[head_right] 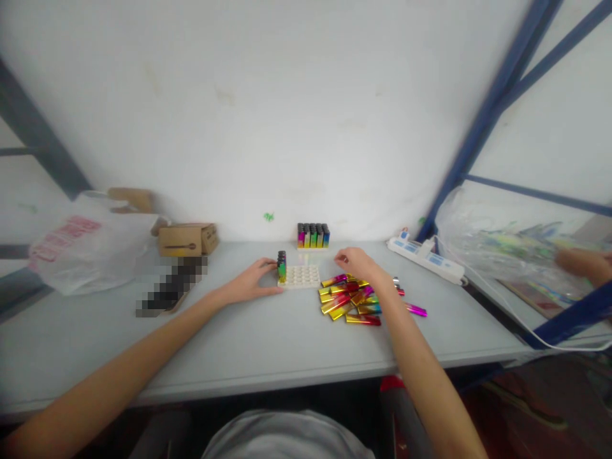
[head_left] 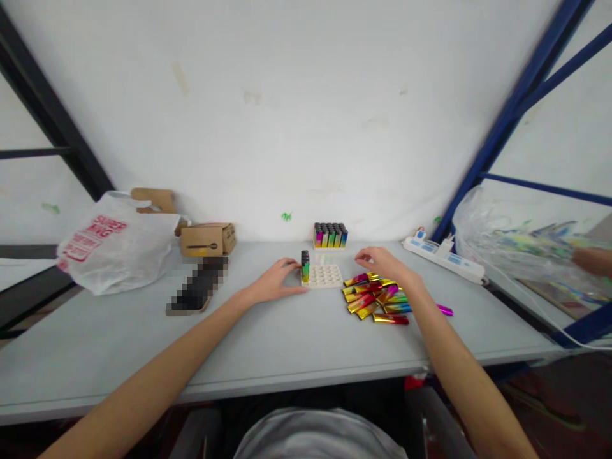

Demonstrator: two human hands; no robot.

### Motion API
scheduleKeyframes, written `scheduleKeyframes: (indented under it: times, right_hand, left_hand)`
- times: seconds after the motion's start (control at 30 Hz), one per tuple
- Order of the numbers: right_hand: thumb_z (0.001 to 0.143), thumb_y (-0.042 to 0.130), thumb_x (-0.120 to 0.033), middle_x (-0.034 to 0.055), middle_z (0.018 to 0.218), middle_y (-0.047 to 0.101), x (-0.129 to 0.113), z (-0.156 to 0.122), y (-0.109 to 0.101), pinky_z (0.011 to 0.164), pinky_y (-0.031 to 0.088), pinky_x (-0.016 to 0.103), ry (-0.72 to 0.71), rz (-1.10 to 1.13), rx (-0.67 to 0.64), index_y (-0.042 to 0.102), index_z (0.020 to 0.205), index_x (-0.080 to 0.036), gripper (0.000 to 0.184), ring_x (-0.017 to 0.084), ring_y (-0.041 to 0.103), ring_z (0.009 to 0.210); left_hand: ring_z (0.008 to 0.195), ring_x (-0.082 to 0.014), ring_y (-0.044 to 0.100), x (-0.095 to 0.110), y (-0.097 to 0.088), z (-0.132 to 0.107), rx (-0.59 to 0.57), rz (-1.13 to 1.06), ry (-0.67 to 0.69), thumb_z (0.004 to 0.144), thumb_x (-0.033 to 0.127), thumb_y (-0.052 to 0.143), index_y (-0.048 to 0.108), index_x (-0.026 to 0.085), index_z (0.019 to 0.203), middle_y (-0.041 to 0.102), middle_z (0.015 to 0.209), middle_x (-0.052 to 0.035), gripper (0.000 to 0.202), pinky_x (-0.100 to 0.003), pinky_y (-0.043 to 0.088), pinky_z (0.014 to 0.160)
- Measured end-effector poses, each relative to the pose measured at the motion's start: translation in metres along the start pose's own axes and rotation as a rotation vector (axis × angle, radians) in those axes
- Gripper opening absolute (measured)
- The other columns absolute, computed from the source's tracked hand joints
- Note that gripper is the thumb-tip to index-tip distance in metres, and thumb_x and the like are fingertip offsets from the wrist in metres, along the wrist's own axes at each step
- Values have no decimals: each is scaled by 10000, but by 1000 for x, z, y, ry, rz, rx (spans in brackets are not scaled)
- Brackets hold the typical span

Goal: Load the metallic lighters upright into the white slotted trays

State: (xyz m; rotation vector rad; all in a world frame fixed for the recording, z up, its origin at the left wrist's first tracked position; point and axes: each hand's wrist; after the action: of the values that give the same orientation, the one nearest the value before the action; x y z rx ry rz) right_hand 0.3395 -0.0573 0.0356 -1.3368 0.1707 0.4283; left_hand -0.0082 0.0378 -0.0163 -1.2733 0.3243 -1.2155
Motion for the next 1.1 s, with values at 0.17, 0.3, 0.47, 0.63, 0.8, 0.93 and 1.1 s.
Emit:
scheduleKeyframes:
  times: [0.17,0.3,0.47,0.63,0.8,0.93,1.1]
  right_hand:
    - [800,767,-313,124,1106,795,40,-21,-21,915,534,354,96,81,-161,827,981,-190,227,297,728,1003]
    - [820,729,-382,109,980,807,50,-26,-19,794,542,331,104,114,-229,820,930,-185,244,272,723,873]
    - [905,632,-467,137,1007,783,44,-23,-12,801,516,336,43,88,-11,763,950,-168,330,254,696,858]
    - [1003,457,-574,52,816,738,23,-14,-12,644,472,295,24,246,155,675,1208,-186,490,174,605,625]
    - [915,557,-660,-15,624,572,-9,10,-5,527,369,274,62,469,274,756,1091,-172,556,135,452,537]
    - [750,770,-655,-45,610,503,-37,28,8,494,316,250,90,798,310,708,877,-185,491,106,391,547]
    - [858,605,-753,-4,708,580,-66,31,34,569,452,259,59,1009,299,575,754,-205,558,133,526,632]
  left_hand:
    - [1272,-314,588,2,-1,-1,3,-2,4,853,716,661,650,209,1293,589,1353,-141,672,-443,436,1164]
    - [1266,-311,592,3,0,-2,18,7,18,874,690,651,651,206,1296,591,1362,-141,642,-441,440,1160]
    - [1254,-308,597,4,-1,-2,19,13,19,881,676,653,644,212,1312,599,1361,-138,633,-437,448,1152]
    - [1247,-323,608,2,0,-1,16,23,11,859,704,659,651,199,1313,603,1356,-140,679,-443,461,1142]
    - [1234,-326,627,2,1,-1,42,33,4,841,719,673,674,208,1286,630,1337,-123,677,-429,477,1132]
    - [1217,-327,636,2,3,-1,59,39,-8,831,710,694,678,207,1287,634,1322,-126,679,-440,493,1117]
    - [1202,-320,643,2,3,-1,66,23,-7,822,702,716,688,219,1285,643,1294,-124,670,-431,499,1110]
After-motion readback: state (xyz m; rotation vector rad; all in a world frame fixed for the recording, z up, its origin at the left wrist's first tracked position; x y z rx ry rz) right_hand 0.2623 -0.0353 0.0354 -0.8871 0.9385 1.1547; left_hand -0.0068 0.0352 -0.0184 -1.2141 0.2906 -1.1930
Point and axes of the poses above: each hand's wrist, its own z-axis towards the middle knuckle, its own y-axis out of the palm, x = y × z
